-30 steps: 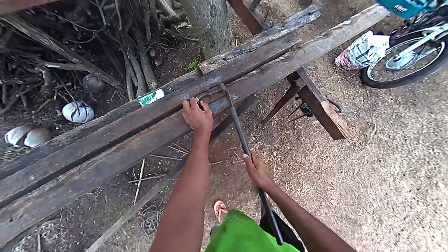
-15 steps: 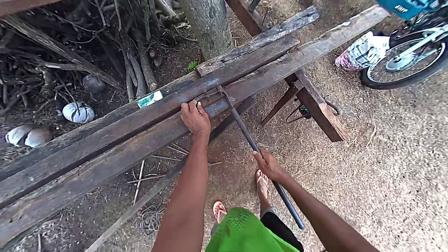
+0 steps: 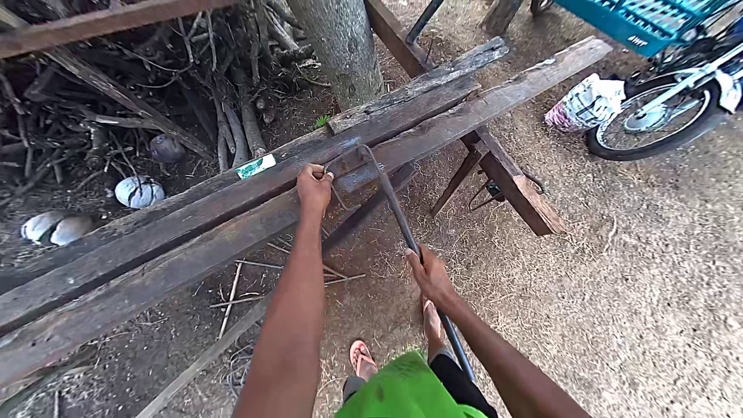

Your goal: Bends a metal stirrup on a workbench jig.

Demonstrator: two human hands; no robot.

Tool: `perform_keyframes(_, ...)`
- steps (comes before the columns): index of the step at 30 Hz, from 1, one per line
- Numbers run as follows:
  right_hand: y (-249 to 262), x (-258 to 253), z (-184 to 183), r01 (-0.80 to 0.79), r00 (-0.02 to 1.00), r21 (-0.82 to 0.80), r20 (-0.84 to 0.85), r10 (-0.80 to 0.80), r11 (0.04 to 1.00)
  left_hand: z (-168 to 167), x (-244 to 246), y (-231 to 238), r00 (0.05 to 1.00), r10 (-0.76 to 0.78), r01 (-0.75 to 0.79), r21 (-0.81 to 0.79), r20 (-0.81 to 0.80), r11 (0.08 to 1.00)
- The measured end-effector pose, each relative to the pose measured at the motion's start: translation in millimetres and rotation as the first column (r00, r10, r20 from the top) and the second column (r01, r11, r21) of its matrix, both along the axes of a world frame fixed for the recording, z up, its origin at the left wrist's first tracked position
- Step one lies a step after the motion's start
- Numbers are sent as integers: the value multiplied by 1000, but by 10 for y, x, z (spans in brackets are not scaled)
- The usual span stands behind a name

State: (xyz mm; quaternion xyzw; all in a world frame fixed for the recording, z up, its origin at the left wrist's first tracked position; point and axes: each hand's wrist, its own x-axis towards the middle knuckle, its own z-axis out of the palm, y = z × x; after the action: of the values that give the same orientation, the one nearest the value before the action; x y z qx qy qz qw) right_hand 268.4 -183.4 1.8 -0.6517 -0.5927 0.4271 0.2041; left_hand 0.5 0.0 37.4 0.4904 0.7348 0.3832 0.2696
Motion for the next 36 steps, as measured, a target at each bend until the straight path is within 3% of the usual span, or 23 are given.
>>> perform_keyframes(7,290,499,304,-193,977,142,117,178,971,387,-51,-393,941,-41,8,98,337,995)
perform_keyframes(10,580,978,442,-292,932,159,268,244,943,524,47,-770,936,-127,104,85,328,991)
perform_keyframes(13,921,1407,631,-446,819,106,448,358,888,542,312,-1193,961,-136,133,27,240,991)
perform_keyframes(19,1625,1648,1094,-763,552,170,673,492,623,340,669,-1513,982,33,-16,-93,183,996)
perform_keyframes(22,1963,1536,1266,-818,516,253,720,464,517,349,724,-1504,975,126,-107,-114,182,988)
perform_keyframes(28,2730,1308,1393,-832,506,319,772,384,454,356,627,-1248,962,271,-265,-158,16,951)
perform_keyframes(36,3547,1451,1640,-825,412,193,849,330,532,79,487,-958,968,228,-210,-152,106,966)
